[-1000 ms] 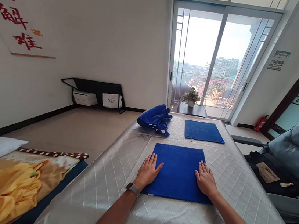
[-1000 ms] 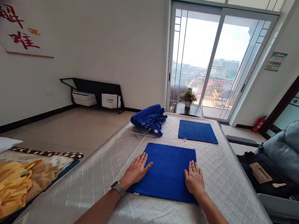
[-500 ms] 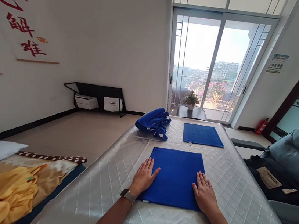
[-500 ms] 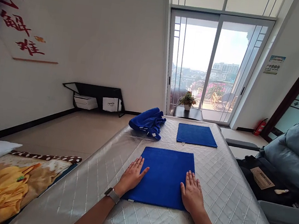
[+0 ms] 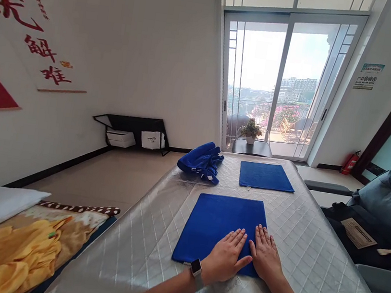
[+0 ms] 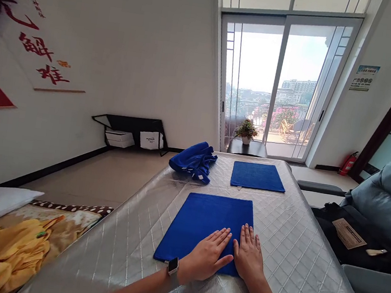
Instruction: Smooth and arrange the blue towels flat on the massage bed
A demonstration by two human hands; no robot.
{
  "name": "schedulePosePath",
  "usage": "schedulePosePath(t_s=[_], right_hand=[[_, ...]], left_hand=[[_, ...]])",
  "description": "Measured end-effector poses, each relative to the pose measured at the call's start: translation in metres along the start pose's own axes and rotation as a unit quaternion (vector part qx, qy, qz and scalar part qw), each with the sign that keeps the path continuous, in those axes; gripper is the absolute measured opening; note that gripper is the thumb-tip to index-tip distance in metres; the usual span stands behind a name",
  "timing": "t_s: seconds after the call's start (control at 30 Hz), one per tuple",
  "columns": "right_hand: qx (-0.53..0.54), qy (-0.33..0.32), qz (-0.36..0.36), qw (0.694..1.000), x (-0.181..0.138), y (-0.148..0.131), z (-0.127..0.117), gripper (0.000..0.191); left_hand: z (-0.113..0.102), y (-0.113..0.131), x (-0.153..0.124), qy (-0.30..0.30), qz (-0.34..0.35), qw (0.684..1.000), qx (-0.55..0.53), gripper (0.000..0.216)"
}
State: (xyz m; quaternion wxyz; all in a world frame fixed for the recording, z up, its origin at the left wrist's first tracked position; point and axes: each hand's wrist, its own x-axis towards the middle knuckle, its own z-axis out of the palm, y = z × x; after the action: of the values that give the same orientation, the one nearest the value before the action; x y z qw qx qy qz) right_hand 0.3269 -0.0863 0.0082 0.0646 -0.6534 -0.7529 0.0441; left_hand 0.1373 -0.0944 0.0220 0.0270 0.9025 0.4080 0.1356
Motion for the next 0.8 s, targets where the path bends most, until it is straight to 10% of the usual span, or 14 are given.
schedulePosePath(t_s=[0.3, 0.8], right_hand=[[-0.011, 0.006, -0.002, 1.000, 0.002, 0.002, 0.006, 0.065], [-0.017, 0.006, -0.001, 1.000, 0.004, 0.003, 0.005, 0.067]], left_hand=[[0.013, 0.006, 0.042, -0.007, -0.040, 0.999, -0.023, 0.071], [-0.017, -0.091, -0.095, -0.003, -0.227, 0.972, 0.054, 0.075]])
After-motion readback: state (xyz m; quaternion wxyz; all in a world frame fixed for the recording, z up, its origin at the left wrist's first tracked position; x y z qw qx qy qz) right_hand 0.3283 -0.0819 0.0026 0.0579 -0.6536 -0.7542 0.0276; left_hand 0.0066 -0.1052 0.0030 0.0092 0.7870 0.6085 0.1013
